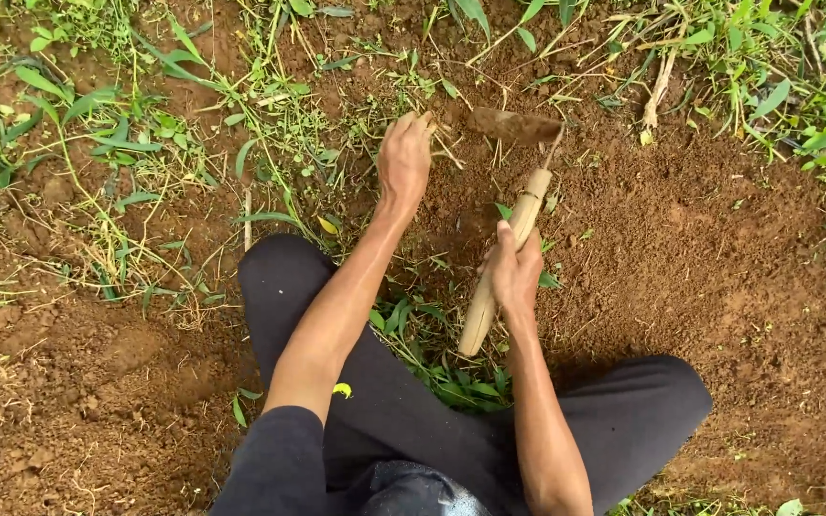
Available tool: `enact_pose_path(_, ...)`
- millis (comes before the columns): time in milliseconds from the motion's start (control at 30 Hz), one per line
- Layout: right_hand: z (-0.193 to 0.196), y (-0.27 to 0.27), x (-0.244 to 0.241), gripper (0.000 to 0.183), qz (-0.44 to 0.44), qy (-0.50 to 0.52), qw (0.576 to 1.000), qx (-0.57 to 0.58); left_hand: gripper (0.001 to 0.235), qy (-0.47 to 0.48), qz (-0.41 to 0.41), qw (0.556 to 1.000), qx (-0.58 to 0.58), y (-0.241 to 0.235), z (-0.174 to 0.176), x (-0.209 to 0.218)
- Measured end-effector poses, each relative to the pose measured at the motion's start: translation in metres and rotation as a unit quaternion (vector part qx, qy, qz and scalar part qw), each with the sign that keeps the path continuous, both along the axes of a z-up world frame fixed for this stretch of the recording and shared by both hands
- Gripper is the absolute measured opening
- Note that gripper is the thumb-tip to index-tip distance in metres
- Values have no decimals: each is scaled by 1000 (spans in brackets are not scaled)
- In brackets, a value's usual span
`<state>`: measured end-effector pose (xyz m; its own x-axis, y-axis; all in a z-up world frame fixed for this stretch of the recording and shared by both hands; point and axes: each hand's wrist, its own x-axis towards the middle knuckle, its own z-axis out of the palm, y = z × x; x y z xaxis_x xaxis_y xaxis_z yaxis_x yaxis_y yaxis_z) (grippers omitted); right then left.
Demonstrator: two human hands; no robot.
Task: Using a hand hoe to loosen soil and remove weeds from a field while sitting on the ground.
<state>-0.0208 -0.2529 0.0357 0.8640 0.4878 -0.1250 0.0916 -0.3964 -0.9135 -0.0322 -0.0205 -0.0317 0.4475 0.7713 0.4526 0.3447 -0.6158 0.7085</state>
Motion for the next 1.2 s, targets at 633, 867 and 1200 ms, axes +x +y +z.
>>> enact_pose_path(633,26,54,-26,46,54,35,998,-11,13,-49,17,995,-81,13,-45,-16)
enact_pose_path(867,40,67,-27,39,15,-14,997,71,11,-54,33,981,-183,21,-55,-12)
enact_pose_path(1200,46,64,-23,41,-45,36,982,178,8,-62,26,973,-221,8,-27,-23)
